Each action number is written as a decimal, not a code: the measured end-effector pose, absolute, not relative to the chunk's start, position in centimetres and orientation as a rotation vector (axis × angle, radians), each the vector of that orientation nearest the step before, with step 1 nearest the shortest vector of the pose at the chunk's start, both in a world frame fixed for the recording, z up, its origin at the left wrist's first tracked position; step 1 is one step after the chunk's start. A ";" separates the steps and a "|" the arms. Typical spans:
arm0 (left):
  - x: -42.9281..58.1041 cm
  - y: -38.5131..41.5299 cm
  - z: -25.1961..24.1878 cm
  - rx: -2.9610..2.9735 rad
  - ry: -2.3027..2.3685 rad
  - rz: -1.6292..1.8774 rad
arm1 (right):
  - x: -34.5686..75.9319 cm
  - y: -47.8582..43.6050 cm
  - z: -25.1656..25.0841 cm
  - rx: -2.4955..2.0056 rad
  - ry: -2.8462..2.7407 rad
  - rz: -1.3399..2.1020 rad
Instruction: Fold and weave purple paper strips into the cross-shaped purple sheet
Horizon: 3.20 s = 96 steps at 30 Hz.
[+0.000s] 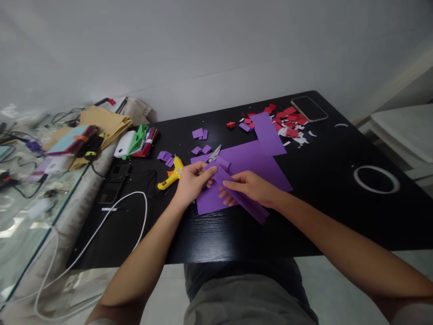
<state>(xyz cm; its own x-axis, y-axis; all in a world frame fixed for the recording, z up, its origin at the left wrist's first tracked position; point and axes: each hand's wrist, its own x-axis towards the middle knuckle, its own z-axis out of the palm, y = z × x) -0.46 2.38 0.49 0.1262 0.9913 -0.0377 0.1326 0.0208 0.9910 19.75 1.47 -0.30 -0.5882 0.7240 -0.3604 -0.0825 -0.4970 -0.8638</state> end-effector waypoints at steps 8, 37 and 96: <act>0.4 2.0 0.0 1.323 1.151 0.902 | 19.7 1.6 -0.9 -0.978 -1.187 2.075; 0.4 2.0 0.2 1.120 1.159 0.840 | 19.9 1.8 -0.9 -1.024 -1.192 2.042; -0.3 2.3 0.8 1.406 1.149 0.719 | 20.6 2.2 -0.3 -1.102 -1.398 2.045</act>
<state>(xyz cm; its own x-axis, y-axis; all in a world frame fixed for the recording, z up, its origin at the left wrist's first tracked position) -0.33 2.31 0.75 0.3383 0.9232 -0.1823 0.2399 0.1027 0.9654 20.63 2.15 -0.35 -0.5937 0.7144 -0.3704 0.0857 -0.4015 -0.9118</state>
